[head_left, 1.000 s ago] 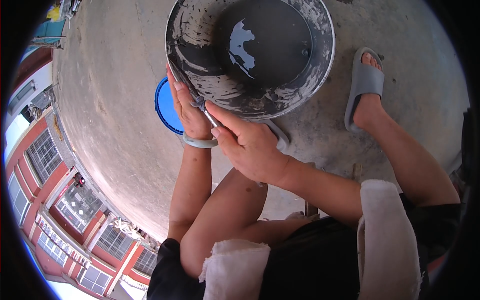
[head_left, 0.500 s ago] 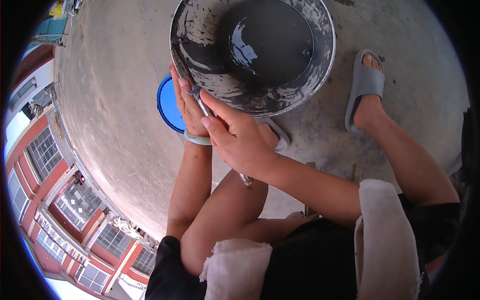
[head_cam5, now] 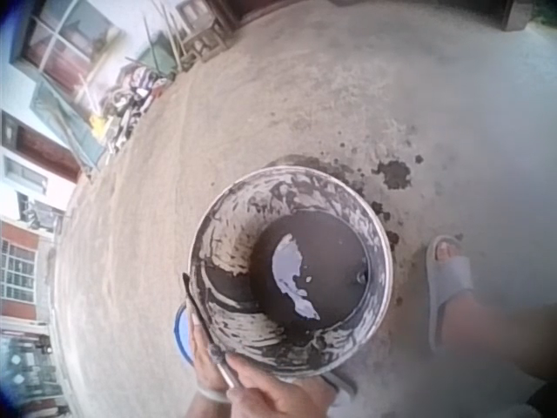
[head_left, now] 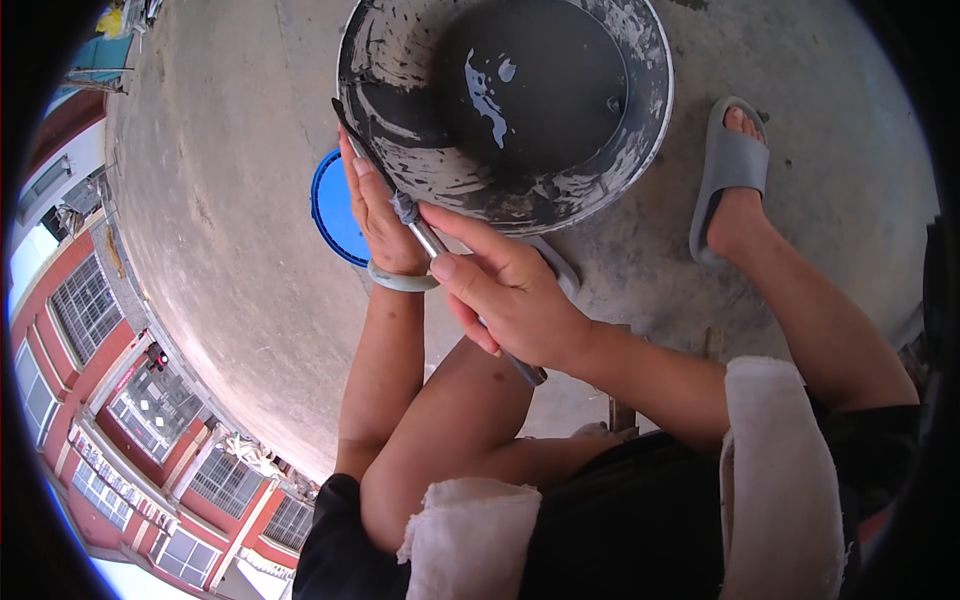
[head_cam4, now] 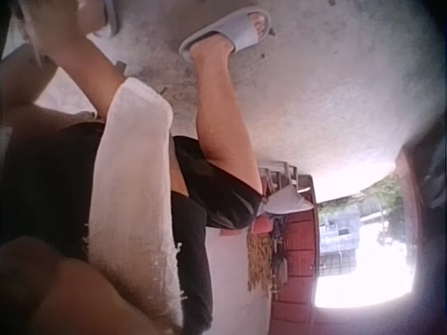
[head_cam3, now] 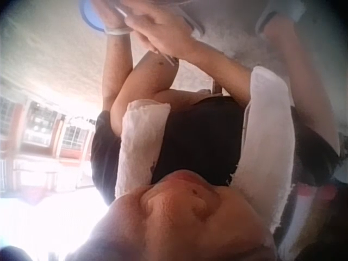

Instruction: The person stirs a gray liquid in a bucket with a spatula and scrapes excess material from the rim.

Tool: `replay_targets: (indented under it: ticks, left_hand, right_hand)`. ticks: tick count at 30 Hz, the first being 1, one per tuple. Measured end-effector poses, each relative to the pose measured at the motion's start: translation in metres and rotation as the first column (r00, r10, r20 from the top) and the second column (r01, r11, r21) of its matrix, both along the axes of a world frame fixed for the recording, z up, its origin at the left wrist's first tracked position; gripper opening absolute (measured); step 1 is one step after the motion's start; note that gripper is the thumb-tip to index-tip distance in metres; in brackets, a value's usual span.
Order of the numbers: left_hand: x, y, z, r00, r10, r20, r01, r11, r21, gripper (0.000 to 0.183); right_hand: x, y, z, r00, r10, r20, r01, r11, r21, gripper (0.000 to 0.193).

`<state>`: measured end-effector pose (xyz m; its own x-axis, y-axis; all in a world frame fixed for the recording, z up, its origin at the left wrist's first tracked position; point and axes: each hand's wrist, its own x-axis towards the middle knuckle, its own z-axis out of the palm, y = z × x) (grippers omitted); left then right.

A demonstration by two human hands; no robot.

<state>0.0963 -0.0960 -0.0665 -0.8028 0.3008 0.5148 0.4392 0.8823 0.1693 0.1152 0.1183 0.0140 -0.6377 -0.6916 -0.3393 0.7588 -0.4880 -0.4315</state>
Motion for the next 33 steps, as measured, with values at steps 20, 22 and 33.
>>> replay_targets:
  ticks: [20, 22, 33]
  left_hand:
    - [-0.011, 0.064, 0.037, 0.814, 0.008, 0.581, -0.501, 0.516, 0.694, 0.055]
    - [-0.016, 0.071, 0.040, 0.806, 0.076, 0.587, -0.545, 0.481, 0.687, 0.059]
    - [-0.012, 0.066, 0.039, 0.803, -0.008, 0.596, -0.547, 0.389, 0.741, 0.058]
  right_hand:
    - [0.001, 0.011, -0.013, 0.943, 0.162, -0.290, -0.038, 0.920, 0.391, 0.043]
    - [-0.003, 0.011, -0.014, 0.927, 0.200, -0.317, -0.049, 0.903, 0.427, 0.043]
    - [-0.002, 0.003, -0.009, 0.911, 0.142, -0.387, 0.085, 0.855, 0.512, 0.043]
